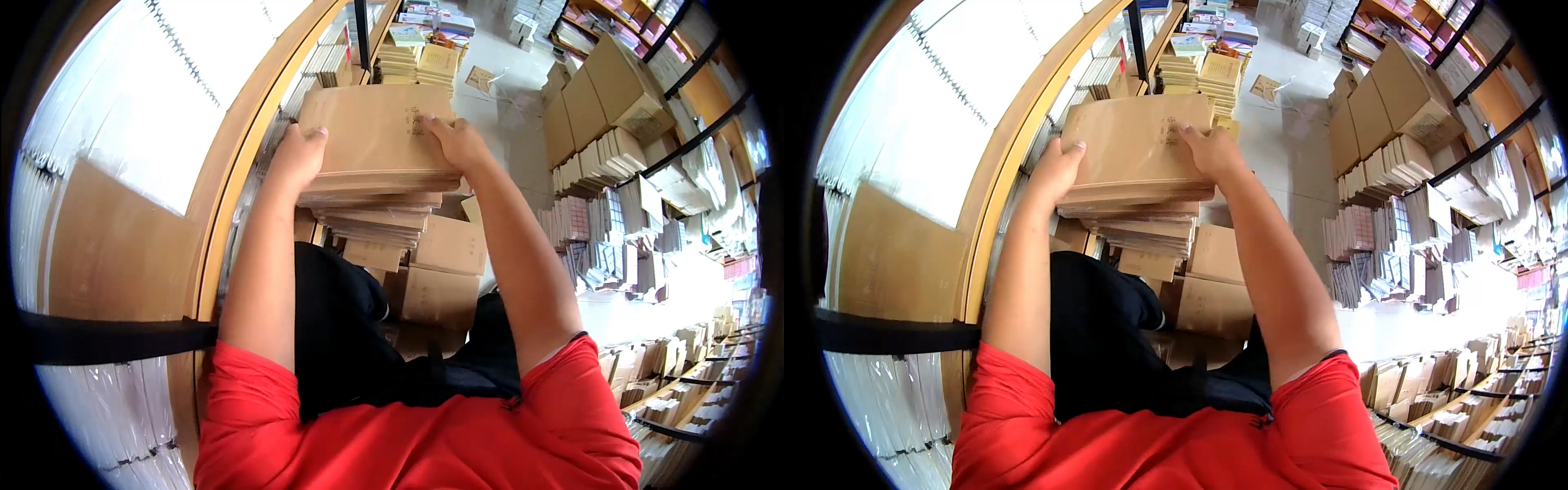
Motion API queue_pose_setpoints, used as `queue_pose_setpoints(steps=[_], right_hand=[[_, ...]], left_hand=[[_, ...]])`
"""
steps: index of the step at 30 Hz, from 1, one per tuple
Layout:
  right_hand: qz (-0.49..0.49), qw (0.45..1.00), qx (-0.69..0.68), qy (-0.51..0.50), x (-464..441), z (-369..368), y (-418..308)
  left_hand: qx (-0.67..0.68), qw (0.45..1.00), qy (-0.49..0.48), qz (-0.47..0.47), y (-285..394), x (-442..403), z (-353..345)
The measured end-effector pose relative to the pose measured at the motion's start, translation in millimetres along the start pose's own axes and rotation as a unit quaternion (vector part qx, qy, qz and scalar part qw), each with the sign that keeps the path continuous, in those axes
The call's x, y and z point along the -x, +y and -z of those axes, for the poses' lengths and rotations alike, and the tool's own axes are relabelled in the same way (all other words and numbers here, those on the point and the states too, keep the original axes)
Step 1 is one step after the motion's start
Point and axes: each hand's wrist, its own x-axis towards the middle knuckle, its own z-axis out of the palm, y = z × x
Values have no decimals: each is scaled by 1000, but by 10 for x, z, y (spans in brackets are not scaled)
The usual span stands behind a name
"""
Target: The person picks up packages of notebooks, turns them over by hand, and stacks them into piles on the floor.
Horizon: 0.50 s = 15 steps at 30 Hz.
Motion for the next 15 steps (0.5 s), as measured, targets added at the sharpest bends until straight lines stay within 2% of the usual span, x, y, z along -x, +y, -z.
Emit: queue_pose_setpoints(steps=[1, 4, 7, 9, 11, 13, 14, 15], right_hand=[[-3, 1000, -21, 18, 44, -56, 3], [-26, 992, -122, -25, 149, -39, -31], [-25, 995, -96, -2, 102, -86, 39], [24, 986, -140, -92, 28, -61, 165], [20, 972, -199, -122, 6, -57, 270], [-36, 956, -278, -85, 107, -73, 291], [-49, 932, -346, -101, 150, -65, 393], [-62, 902, -412, -116, 179, -58, 593]], left_hand=[[-4, 1000, -1, 2, -40, -2, -22], [6, 1000, 0, -1, -112, -34, -53], [17, 1000, -13, 3, -127, -44, -37], [10, 1000, 2, -3, -130, -31, -57], [-6, 998, 55, -18, -165, -9, -129], [-53, 983, 149, -96, -138, 114, -193], [-77, 968, 195, -137, -112, 185, -241], [-95, 944, 229, -216, -52, 268, -280]])
